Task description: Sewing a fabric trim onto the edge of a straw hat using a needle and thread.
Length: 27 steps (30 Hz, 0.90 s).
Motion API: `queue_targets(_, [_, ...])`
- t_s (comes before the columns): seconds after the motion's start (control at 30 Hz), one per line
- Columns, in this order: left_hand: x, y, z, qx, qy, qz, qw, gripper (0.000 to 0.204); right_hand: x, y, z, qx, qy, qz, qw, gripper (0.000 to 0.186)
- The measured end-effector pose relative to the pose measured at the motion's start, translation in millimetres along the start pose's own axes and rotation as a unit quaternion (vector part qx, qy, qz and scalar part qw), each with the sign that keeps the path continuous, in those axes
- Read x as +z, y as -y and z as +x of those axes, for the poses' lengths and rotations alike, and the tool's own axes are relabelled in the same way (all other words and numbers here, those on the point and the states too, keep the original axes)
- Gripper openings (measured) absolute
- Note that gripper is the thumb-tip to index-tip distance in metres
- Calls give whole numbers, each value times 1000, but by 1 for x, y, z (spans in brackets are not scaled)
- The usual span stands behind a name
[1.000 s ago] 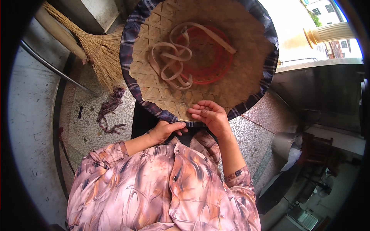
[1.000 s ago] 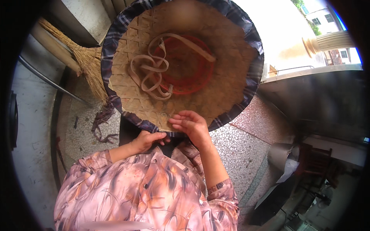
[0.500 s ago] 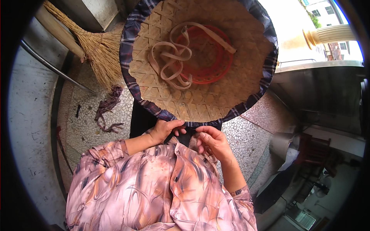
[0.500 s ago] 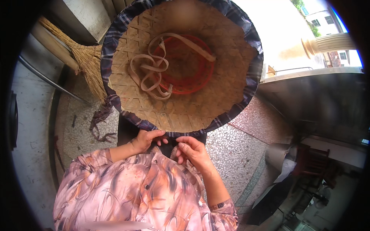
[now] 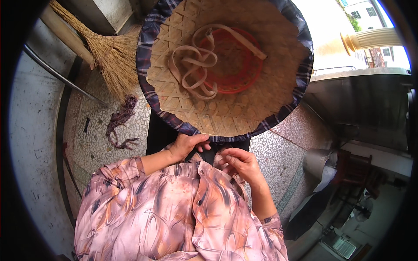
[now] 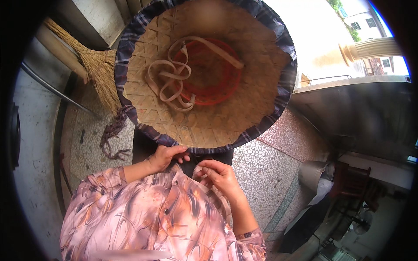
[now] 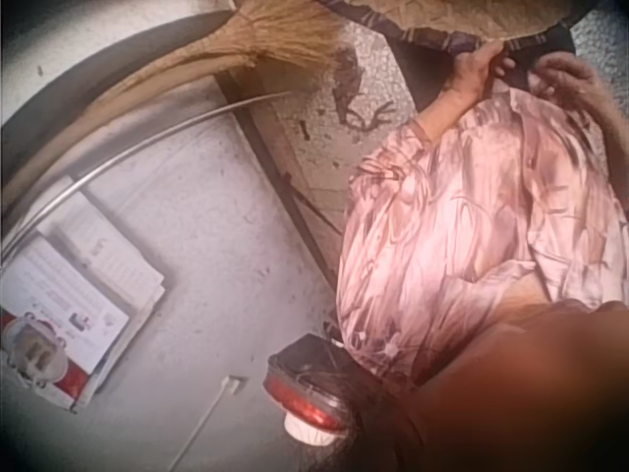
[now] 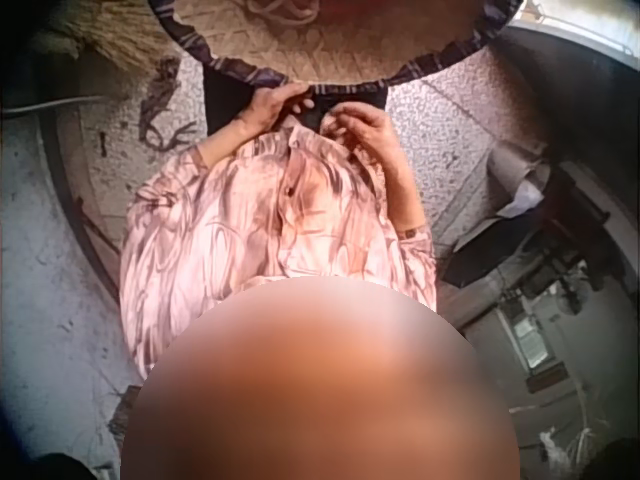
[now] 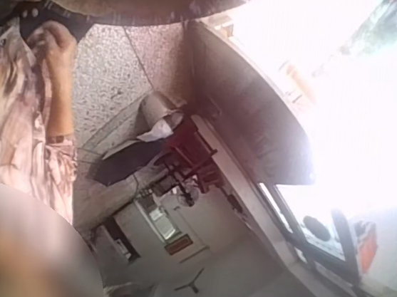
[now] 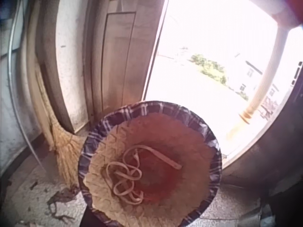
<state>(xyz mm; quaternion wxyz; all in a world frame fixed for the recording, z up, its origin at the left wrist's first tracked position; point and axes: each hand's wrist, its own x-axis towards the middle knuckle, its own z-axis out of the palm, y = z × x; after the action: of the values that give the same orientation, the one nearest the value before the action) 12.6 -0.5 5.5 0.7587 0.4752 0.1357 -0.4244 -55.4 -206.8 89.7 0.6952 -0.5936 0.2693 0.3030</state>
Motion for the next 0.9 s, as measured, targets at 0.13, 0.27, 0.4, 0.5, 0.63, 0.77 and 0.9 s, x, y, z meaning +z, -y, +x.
queue_targets(0.13, [-6,3,3,-24,18,10,1000,25,-7,34,-24,-74,-64,-25,995,26])
queue_targets(0.27, [-3,1,1,-20,11,-3,1000,25,-12,54,-46,-277,-62,60,957,34])
queue_targets(0.4, [-5,1,3,-31,12,15,999,25,-8,73,-58,-357,-101,100,923,30])
queue_targets(0.5, [-5,3,3,-29,11,24,999,28,-15,71,-52,-359,-179,43,915,19])
queue_targets(0.63, [-4,9,6,-25,2,-1,1000,32,-15,46,-27,-281,-246,-169,912,3])
queue_targets(0.77, [-4,7,3,-16,2,22,1000,32,12,21,6,-311,-220,-368,848,10])
queue_targets(0.9, [-6,5,4,-17,18,36,999,28,31,7,22,-301,-210,-429,825,10])
